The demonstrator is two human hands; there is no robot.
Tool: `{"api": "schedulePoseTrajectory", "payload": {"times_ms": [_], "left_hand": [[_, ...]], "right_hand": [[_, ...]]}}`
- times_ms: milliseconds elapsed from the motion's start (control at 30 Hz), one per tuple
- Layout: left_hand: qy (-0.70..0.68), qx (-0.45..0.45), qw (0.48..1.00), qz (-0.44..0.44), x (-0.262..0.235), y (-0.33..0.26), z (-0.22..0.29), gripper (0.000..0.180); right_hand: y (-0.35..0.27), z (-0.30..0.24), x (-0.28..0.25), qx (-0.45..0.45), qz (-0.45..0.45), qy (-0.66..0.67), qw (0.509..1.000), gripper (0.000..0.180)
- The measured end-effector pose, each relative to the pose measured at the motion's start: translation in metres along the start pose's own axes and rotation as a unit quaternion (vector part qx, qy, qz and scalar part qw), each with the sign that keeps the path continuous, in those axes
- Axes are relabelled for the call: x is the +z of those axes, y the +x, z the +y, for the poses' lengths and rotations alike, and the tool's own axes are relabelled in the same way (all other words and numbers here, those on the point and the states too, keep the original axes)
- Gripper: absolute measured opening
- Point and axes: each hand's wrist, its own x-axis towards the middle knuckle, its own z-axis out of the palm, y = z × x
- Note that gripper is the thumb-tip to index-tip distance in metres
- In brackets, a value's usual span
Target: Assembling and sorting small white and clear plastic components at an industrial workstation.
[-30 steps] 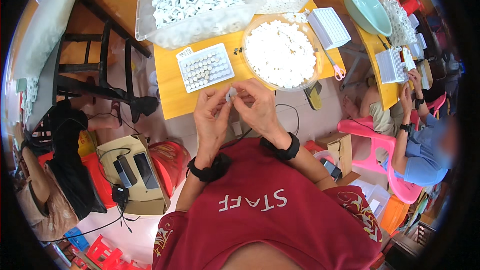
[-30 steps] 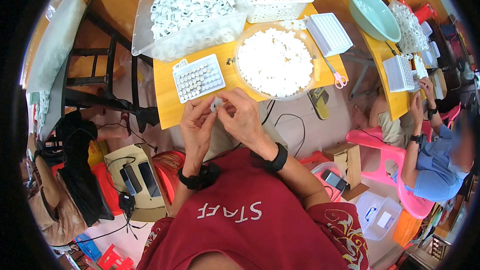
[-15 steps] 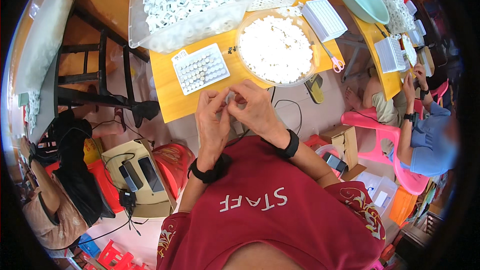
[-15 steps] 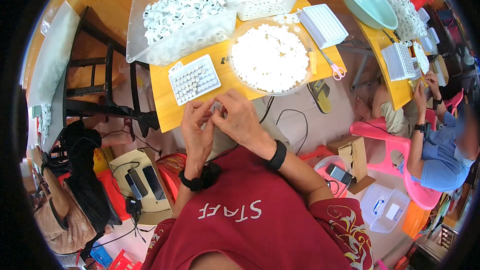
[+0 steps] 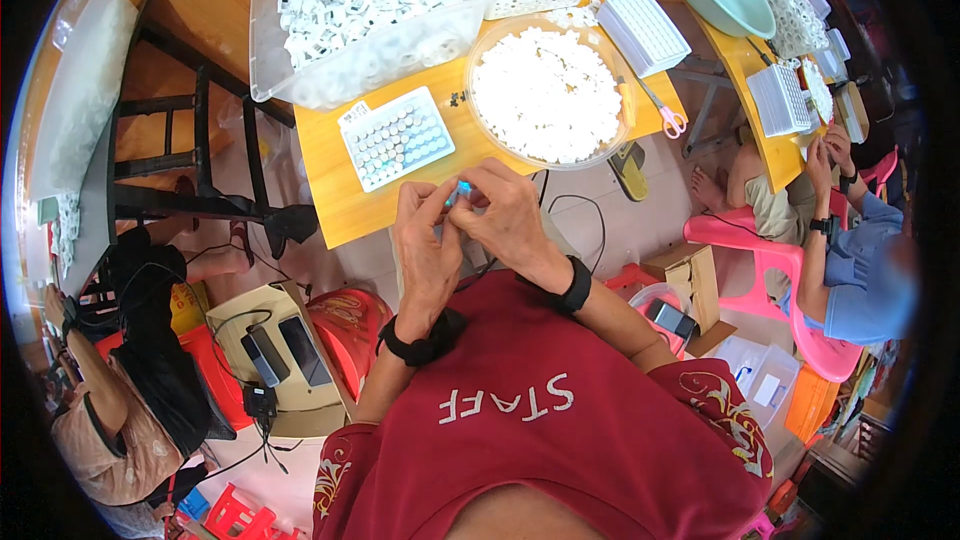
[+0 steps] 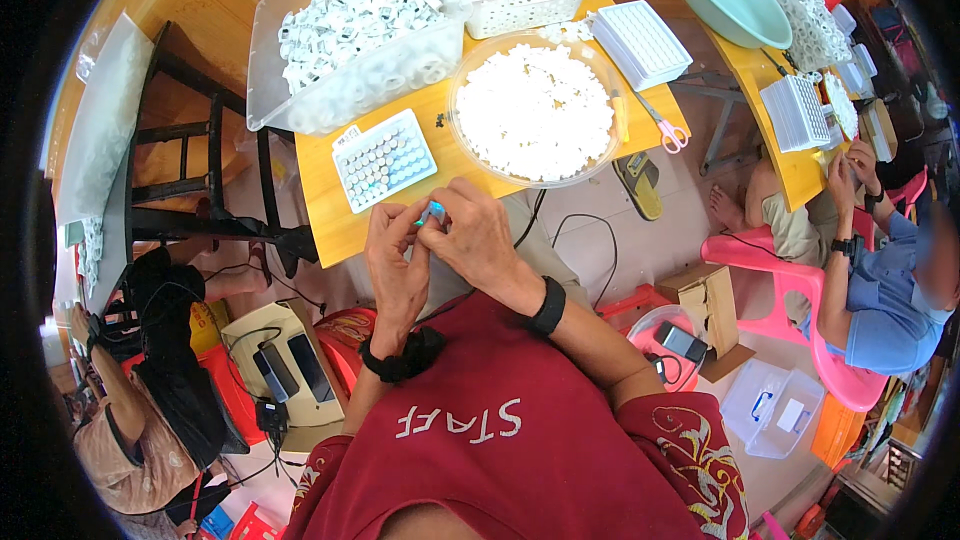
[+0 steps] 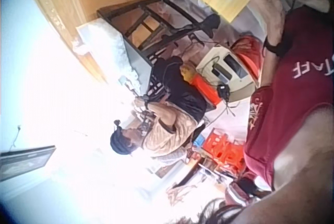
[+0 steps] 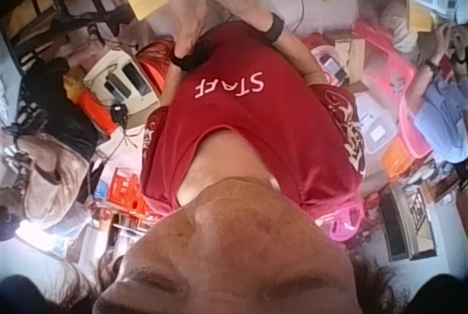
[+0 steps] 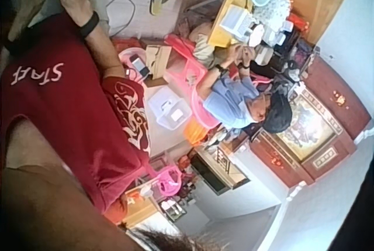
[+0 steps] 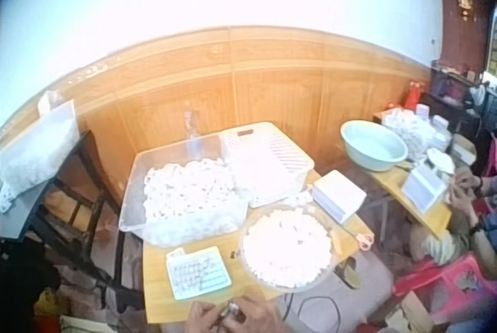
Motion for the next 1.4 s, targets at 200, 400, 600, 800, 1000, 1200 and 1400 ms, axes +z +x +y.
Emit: {"api": "schedulePoseTrajectory", "payload": {"times_ms": [200,400,600,800,1000,1200,1400], "left_hand": [[-0.038,-0.002,0.999,0.001,0.001,-0.002,-0.007,0.031],[-0.021,0.006,1.0,0.01,0.003,-0.001,-0.007,0.036],[-0.136,-0.024,0.99,0.029,0.0,-0.001,-0.006,0.033],[-0.213,-0.053,0.975,0.044,-0.003,-0.001,-0.001,0.031],[-0.179,-0.013,0.981,0.07,-0.002,-0.006,-0.008,0.03],[-0.095,0.016,0.991,0.098,0.004,-0.006,-0.004,0.03],[-0.019,0.046,0.992,0.119,0.004,-0.004,0.0,0.031]], "right_hand": [[0.001,0.0,-0.002,-0.022,0.014,-0.005,1.0,0.017],[0.0,0.003,0.0,-0.019,0.013,-0.01,1.0,0.017],[0.001,-0.002,0.001,-0.037,0.05,0.03,0.998,0.019],[0.004,-0.008,0.0,-0.041,0.042,0.04,0.997,0.022],[0.006,-0.014,0.001,-0.027,0.034,0.062,0.997,0.023],[0.005,-0.004,0.003,-0.057,0.039,0.034,0.997,0.021],[0.008,-0.008,0.006,-0.017,0.039,0.047,0.998,0.017]]}}
